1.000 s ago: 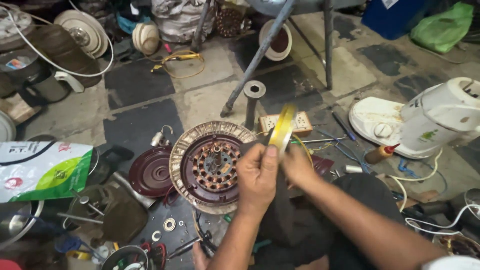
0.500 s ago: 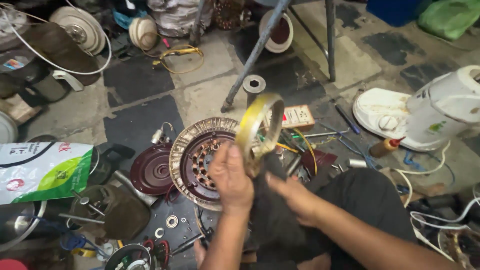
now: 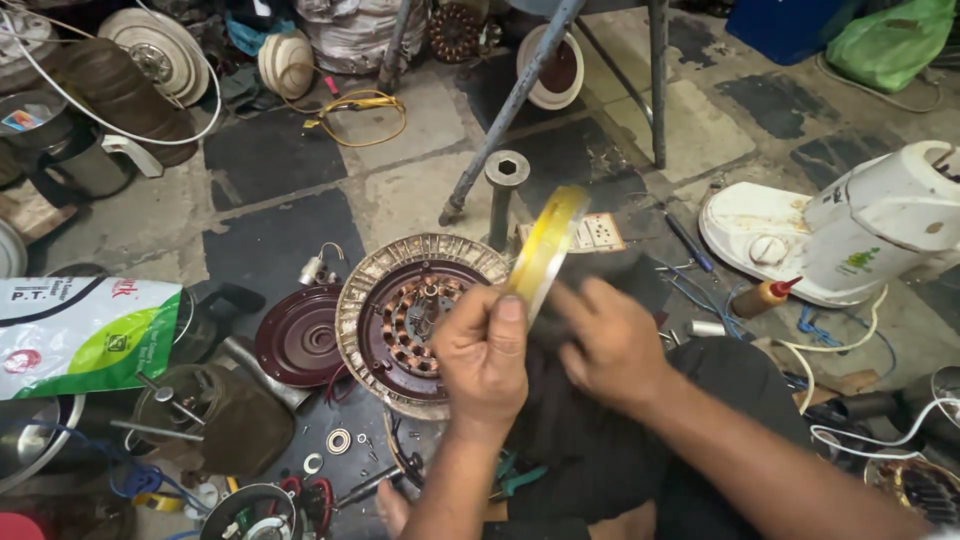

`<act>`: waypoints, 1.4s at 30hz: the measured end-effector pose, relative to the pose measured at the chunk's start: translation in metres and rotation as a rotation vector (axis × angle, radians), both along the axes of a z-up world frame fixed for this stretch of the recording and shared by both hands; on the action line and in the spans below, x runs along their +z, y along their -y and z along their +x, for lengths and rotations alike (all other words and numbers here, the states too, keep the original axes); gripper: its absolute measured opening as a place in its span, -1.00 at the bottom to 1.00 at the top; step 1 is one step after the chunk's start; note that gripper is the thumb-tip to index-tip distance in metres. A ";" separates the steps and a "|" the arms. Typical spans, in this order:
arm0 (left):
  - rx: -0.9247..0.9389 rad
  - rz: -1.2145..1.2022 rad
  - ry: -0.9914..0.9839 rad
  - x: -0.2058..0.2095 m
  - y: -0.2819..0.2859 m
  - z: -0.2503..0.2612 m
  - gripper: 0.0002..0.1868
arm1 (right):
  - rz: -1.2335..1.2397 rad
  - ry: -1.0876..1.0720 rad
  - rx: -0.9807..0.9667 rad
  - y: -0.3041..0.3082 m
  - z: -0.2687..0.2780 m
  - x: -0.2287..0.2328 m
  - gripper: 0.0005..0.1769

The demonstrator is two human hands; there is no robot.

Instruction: The person pours liquid from a bottle onto a fan stator, wipes the motor parts with a cloth, and fits the stator into the fan housing, hammering it down with a metal pipe.

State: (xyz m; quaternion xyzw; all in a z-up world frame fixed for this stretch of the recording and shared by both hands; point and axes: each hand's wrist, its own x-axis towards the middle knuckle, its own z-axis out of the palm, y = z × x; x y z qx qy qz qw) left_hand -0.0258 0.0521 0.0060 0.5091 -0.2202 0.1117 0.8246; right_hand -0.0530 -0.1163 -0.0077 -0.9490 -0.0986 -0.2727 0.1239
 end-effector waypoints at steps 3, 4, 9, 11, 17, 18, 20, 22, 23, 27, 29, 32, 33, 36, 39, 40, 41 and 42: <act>0.031 0.161 0.107 0.001 -0.004 0.000 -0.68 | -0.191 0.022 0.016 0.025 0.031 0.012 -0.35; 0.020 0.139 0.069 0.001 -0.005 0.001 -0.67 | -0.209 0.074 0.039 0.034 0.036 0.014 -0.32; 0.094 0.130 0.076 0.012 -0.005 0.008 -0.64 | 0.298 0.058 0.149 -0.025 0.008 -0.043 -0.52; 0.097 0.081 0.038 0.010 -0.017 0.015 -0.64 | 0.518 0.119 0.300 -0.055 -0.018 -0.057 -0.51; -0.030 -0.044 -0.095 0.009 -0.016 0.010 -0.61 | -0.307 -0.094 0.058 0.023 0.038 -0.010 -0.28; -0.065 -0.121 -0.165 0.009 -0.013 0.010 -0.59 | -0.220 -0.031 0.044 0.030 0.035 -0.006 -0.20; 0.049 0.001 0.001 0.006 -0.011 0.012 -0.61 | 0.040 -0.020 0.088 0.005 0.015 -0.031 -0.11; 0.113 0.033 0.046 0.003 -0.013 0.017 -0.60 | 0.417 -0.158 0.263 -0.024 -0.028 -0.055 -0.17; 0.119 -0.002 -0.004 -0.002 -0.015 0.018 -0.57 | 0.622 -0.254 0.383 -0.018 -0.043 -0.059 -0.24; 0.060 -0.107 -0.015 -0.020 -0.011 0.018 -0.48 | 1.431 -0.325 0.222 0.016 -0.042 -0.050 -0.56; -0.081 -0.225 -0.008 -0.017 0.002 0.013 -0.43 | 2.019 -0.362 0.135 0.017 -0.019 -0.036 -0.55; -0.178 -0.197 -0.046 -0.015 0.019 0.004 -0.44 | 1.902 -0.453 0.032 0.007 0.009 -0.029 -0.58; -0.172 -0.153 -0.064 -0.013 0.019 0.003 -0.45 | 1.809 -0.379 0.019 0.006 0.015 -0.028 -0.60; -0.328 -0.037 -0.184 -0.003 0.007 0.010 -0.64 | 1.454 -0.206 -0.004 0.012 0.029 -0.034 -0.64; -0.226 0.237 -0.227 0.010 0.006 0.016 -0.73 | 1.078 -0.153 -0.062 0.035 0.030 -0.038 -0.65; -0.162 0.234 -0.202 0.012 0.007 0.015 -0.73 | 1.031 -0.177 -0.115 0.040 0.027 -0.040 -0.64; -0.104 0.227 -0.173 0.013 0.010 0.014 -0.73 | 0.980 -0.195 -0.172 0.046 0.023 -0.039 -0.62; -0.045 0.219 -0.144 0.013 0.013 0.012 -0.73 | 1.036 -0.159 -0.198 0.051 0.014 -0.037 -0.63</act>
